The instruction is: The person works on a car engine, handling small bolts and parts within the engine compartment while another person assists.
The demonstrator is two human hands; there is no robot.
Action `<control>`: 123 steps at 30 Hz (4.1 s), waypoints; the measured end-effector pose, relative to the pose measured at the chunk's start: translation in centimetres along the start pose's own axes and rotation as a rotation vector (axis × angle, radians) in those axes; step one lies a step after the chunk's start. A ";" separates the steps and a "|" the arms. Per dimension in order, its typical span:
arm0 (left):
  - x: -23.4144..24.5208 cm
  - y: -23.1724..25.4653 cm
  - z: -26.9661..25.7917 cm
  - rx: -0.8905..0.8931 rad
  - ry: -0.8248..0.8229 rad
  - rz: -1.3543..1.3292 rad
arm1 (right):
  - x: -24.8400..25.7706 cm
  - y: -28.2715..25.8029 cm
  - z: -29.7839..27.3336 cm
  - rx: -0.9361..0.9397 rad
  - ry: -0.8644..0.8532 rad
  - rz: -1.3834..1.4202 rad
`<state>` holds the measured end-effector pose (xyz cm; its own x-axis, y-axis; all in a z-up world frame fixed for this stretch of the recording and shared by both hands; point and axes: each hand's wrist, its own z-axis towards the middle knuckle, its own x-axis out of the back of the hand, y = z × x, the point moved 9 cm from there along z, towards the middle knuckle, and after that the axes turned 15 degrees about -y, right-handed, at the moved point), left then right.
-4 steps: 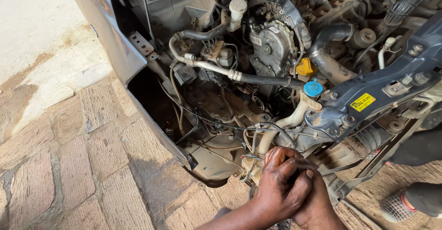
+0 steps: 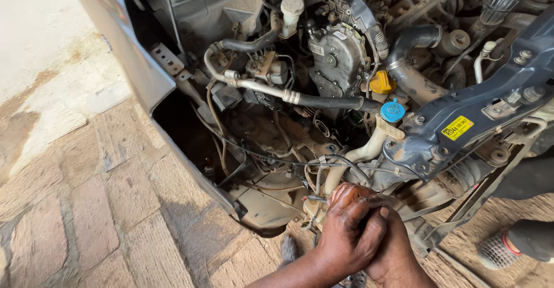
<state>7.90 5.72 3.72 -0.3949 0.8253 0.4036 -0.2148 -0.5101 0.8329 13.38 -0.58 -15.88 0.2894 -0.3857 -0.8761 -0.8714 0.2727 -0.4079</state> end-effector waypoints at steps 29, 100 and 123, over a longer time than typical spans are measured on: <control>3.6 -24.5 4.5 0.687 0.257 -1.459 | -7.0 -11.8 2.0 0.464 0.524 -0.120; -6.3 -38.3 24.4 0.489 0.569 -1.298 | -5.2 -26.8 11.9 0.437 0.401 -0.163; -6.7 -39.5 24.4 0.476 0.594 -1.238 | -7.4 -25.5 12.1 0.297 0.536 -0.561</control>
<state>40.79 26.23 -22.64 -0.5100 0.3879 -0.7677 -0.4212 0.6655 0.6161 38.21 5.98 -2.09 0.3565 -0.8806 -0.3120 -0.4911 0.1075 -0.8645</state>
